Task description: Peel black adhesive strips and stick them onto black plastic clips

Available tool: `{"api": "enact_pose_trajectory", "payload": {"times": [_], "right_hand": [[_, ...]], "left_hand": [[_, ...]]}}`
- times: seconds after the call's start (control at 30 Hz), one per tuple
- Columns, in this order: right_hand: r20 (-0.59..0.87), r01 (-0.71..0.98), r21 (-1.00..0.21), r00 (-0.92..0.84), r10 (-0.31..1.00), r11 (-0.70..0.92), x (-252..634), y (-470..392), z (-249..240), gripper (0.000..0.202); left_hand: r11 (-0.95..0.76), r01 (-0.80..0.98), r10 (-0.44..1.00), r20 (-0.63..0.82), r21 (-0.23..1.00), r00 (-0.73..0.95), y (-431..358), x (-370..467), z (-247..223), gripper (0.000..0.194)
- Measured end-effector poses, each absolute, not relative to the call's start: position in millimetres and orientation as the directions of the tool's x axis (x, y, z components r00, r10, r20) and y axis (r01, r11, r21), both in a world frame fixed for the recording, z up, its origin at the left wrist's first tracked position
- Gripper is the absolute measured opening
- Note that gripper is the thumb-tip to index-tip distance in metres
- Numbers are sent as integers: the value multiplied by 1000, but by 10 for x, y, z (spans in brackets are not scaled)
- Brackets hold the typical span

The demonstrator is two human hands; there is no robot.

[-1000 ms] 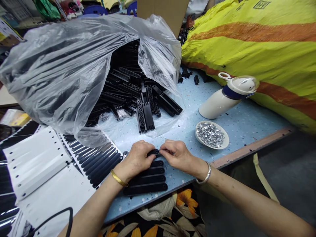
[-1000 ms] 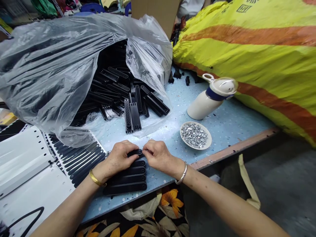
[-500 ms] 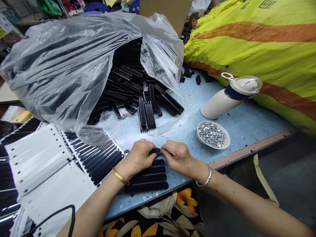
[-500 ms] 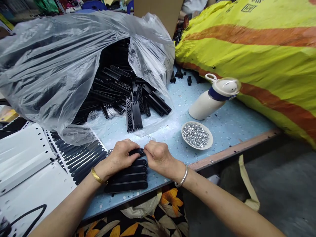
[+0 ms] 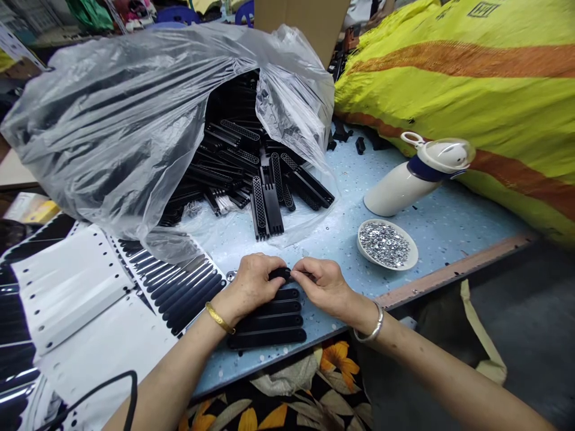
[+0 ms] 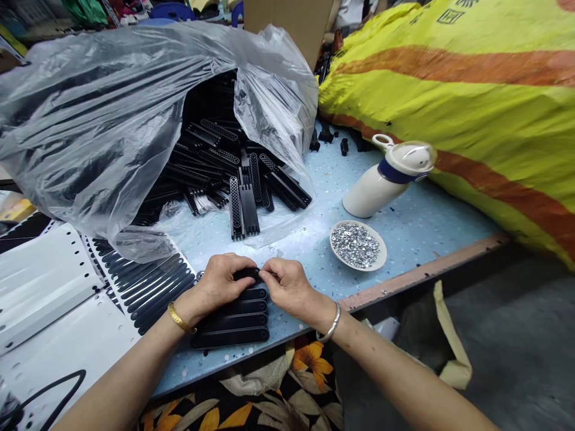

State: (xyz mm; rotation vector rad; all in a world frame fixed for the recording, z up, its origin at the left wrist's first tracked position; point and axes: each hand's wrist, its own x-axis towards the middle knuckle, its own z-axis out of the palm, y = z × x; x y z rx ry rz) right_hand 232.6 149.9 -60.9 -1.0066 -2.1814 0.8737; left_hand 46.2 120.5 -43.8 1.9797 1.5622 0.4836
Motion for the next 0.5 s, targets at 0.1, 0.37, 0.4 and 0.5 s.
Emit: {"api": "enact_pose_trajectory", "payload": {"times": [0.1,0.37,0.4,0.5], "right_hand": [[225,443,-735,-555,801,513,2319,1509,-628,19],[178,455,-731,-593,786,509,2445,1509,-583,20],[171,475,-720,-585,793,506,2487,1528,-584,21],[235,565,-607,-543,806,558,2613,1630,-619,25]], "left_hand": [[-160,743,966,-52,650,254,1213,449,-425,19],[-202,686,954,-20,699,300,1220,423,-444,17],[-205,683,953,-15,701,302,1221,423,-446,17],[-203,687,955,-15,698,297,1221,427,-442,16]]}}
